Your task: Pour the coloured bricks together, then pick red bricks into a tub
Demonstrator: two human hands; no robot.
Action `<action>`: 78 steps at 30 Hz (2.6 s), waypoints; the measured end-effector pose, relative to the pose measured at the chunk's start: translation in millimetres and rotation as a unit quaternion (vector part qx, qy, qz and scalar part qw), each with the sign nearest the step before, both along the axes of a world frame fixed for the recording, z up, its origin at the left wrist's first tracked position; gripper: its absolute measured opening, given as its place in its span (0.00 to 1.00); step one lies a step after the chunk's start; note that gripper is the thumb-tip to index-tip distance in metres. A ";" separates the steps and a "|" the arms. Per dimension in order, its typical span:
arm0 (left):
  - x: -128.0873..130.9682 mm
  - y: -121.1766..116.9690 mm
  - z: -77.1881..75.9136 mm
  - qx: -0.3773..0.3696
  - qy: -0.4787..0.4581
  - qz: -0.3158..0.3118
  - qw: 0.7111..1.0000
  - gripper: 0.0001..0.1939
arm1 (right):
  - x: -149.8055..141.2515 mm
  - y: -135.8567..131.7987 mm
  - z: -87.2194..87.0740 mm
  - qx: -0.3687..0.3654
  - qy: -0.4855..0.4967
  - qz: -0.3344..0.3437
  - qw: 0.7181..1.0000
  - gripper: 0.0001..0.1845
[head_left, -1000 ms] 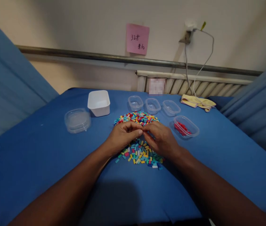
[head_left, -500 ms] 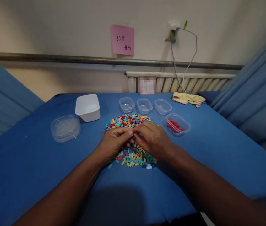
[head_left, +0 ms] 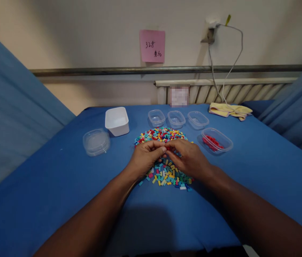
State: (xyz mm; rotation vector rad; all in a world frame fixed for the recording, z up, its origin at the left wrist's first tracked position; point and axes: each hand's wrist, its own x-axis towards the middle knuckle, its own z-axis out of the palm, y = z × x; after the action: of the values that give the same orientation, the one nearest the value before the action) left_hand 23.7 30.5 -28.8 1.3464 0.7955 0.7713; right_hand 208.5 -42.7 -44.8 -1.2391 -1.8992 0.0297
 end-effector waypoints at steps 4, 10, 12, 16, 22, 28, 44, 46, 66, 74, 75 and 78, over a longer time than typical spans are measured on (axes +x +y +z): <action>0.7 1.2 -3.1 0.027 0.010 0.024 0.999 0.20 | 0.9 1.3 1.2 -0.001 -0.010 0.005 1.000 0.07; 3.3 1.9 -6.7 0.057 -0.009 0.028 0.998 0.23 | 5.2 3.8 -0.3 -0.013 -0.001 0.019 1.000 0.07; 4.1 1.4 -7.6 0.073 -0.010 0.025 0.997 0.23 | 4.9 4.4 -0.4 -0.012 -0.011 0.023 1.000 0.07; 4.1 -0.3 -8.4 0.102 -0.005 0.017 0.995 0.21 | 10.2 4.8 6.6 0.003 -0.032 0.023 0.999 0.09; -11.8 9.2 2.7 0.223 0.121 0.056 0.966 0.14 | 67.0 -8.5 29.0 -0.011 -0.101 -0.180 0.978 0.12; -53.9 33.4 29.7 0.250 0.314 -0.082 0.912 0.12 | 128.3 -25.2 23.4 -0.204 -0.195 -0.372 0.884 0.19; -61.1 11.5 33.5 0.347 0.447 -0.194 0.801 0.08 | -6.1 -16.0 -15.5 -0.116 -0.116 0.130 0.978 0.20; -61.7 12.2 32.8 0.348 0.445 -0.189 0.803 0.08 | -14.1 -15.4 -17.6 -0.119 -0.115 0.138 0.976 0.25; -58.7 27.8 17.0 0.388 0.427 -0.141 0.805 0.07 | -28.0 3.9 -12.3 -0.137 -0.176 0.118 0.968 0.29; -33.8 17.0 -6.5 0.496 0.379 -0.158 0.765 0.12 | 31.0 -15.7 -18.6 -0.147 -0.216 0.036 0.965 0.23; -33.5 16.8 -6.7 0.502 0.386 -0.156 0.758 0.13 | 34.9 -16.0 -18.5 -0.147 -0.219 0.031 0.964 0.21; -37.4 18.7 -3.5 0.506 0.419 -0.142 0.741 0.13 | 39.9 -17.2 -15.4 -0.138 -0.196 0.040 0.970 0.16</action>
State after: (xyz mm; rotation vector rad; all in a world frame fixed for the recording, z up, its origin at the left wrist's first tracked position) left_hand -13.7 49.2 -32.3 2.8565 0.8185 0.2640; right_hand 248.4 -59.9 -60.2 -1.4336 -2.3490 0.1001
